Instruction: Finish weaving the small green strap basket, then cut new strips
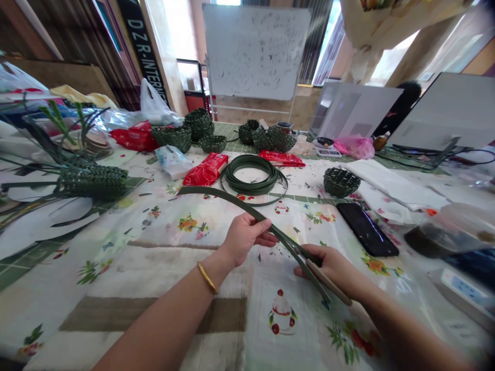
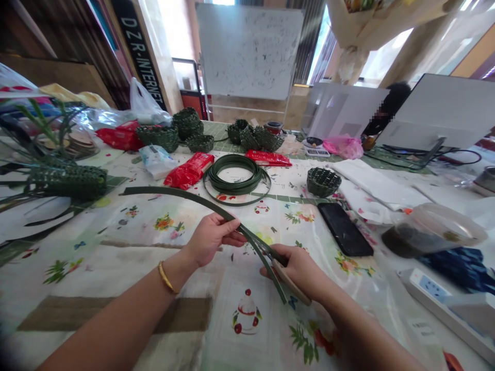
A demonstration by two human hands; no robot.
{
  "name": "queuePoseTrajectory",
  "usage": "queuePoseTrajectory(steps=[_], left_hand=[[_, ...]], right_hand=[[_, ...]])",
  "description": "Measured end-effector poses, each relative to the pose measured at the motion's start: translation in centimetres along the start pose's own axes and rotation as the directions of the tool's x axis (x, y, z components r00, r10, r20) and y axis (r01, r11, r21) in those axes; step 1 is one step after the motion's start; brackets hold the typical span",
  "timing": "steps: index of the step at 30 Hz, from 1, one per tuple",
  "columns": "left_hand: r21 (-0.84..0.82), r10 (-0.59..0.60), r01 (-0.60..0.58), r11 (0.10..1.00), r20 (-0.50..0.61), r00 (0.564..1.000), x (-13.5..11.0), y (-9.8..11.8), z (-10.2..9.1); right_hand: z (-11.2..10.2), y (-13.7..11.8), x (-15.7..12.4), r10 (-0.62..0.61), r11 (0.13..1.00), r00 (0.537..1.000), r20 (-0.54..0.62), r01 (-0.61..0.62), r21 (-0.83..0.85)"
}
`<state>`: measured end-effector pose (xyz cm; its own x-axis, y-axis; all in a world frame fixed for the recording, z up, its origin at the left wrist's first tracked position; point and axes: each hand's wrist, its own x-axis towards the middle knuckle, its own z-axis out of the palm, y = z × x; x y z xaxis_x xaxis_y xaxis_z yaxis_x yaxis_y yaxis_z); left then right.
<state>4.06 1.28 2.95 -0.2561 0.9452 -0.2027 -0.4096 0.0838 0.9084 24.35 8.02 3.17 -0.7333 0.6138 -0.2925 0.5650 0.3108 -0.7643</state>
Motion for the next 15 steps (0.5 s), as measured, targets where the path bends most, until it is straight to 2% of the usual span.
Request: queuePoseTrajectory(steps=[11,15], left_hand=[[0.005,-0.058,0.058,0.998,0.016,0.998,0.2,0.2,-0.4],[-0.024,0.025,-0.027,0.999,-0.066,0.998,0.8,0.4,-1.1]], right_hand=[[0.1,0.0,-0.2,0.014,0.999,1.0,-0.019,-0.015,-0.037],[-0.2,-0.1,-0.1,0.029,0.998,0.999,-0.019,-0.03,-0.047]])
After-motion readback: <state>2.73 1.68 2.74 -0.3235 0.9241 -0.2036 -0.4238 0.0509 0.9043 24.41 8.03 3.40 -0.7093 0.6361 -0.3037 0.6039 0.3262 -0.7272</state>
